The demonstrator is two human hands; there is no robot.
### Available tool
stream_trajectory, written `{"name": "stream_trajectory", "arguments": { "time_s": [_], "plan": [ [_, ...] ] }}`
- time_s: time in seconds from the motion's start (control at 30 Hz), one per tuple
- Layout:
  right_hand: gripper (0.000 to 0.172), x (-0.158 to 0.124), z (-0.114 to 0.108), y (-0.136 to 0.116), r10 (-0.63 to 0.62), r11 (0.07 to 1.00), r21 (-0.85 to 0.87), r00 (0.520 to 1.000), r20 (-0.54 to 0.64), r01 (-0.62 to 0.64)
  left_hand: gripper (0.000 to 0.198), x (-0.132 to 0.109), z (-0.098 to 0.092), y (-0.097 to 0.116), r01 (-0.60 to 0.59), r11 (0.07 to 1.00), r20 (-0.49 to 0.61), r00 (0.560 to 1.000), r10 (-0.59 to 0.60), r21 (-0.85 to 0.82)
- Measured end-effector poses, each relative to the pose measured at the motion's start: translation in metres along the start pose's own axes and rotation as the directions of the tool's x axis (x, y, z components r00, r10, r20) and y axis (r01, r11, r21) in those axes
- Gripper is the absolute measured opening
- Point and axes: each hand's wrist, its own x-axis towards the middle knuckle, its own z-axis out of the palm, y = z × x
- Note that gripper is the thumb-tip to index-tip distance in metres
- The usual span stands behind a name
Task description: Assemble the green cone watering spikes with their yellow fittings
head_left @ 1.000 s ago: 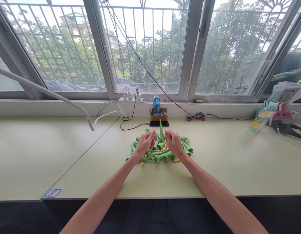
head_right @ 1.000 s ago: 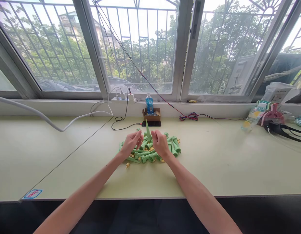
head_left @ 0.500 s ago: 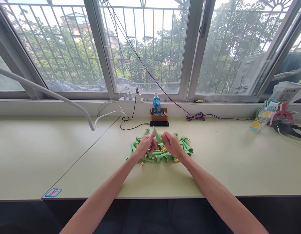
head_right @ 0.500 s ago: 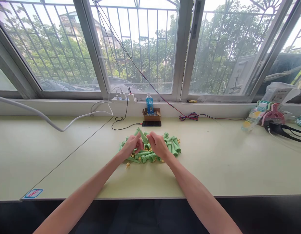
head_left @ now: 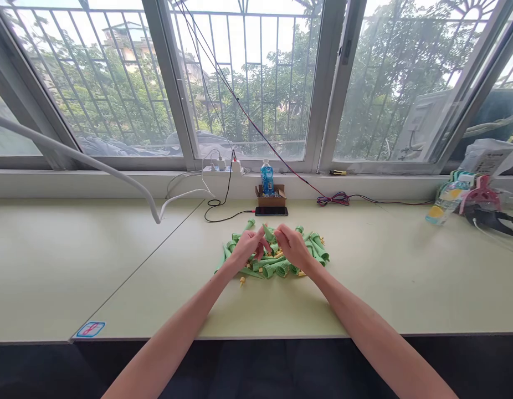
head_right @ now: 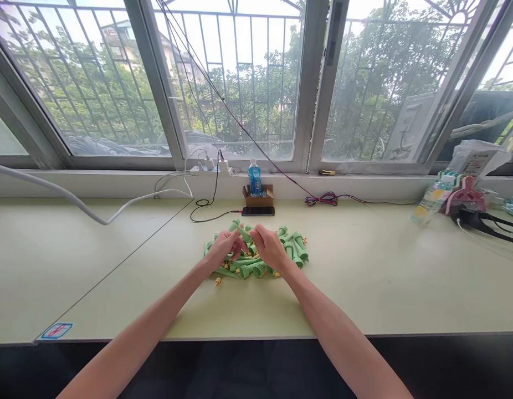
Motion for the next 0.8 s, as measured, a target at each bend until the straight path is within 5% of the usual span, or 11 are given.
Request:
{"name": "stream_trajectory", "arguments": {
  "time_s": [0.43, 0.8],
  "plan": [
    [0.037, 0.001, 0.001, -0.003, 0.064, 0.998, 0.033, 0.997, -0.044, -0.062, 0.041, -0.004, 0.004, 0.005, -0.089, 0.991, -0.006, 0.996, 0.090, 0.099],
    [0.041, 0.002, 0.003, -0.004, 0.143, 0.986, 0.091, 0.987, -0.069, -0.136, 0.037, -0.007, 0.007, 0.013, -0.164, 0.979, -0.046, 0.984, 0.170, 0.122]
  ]
}}
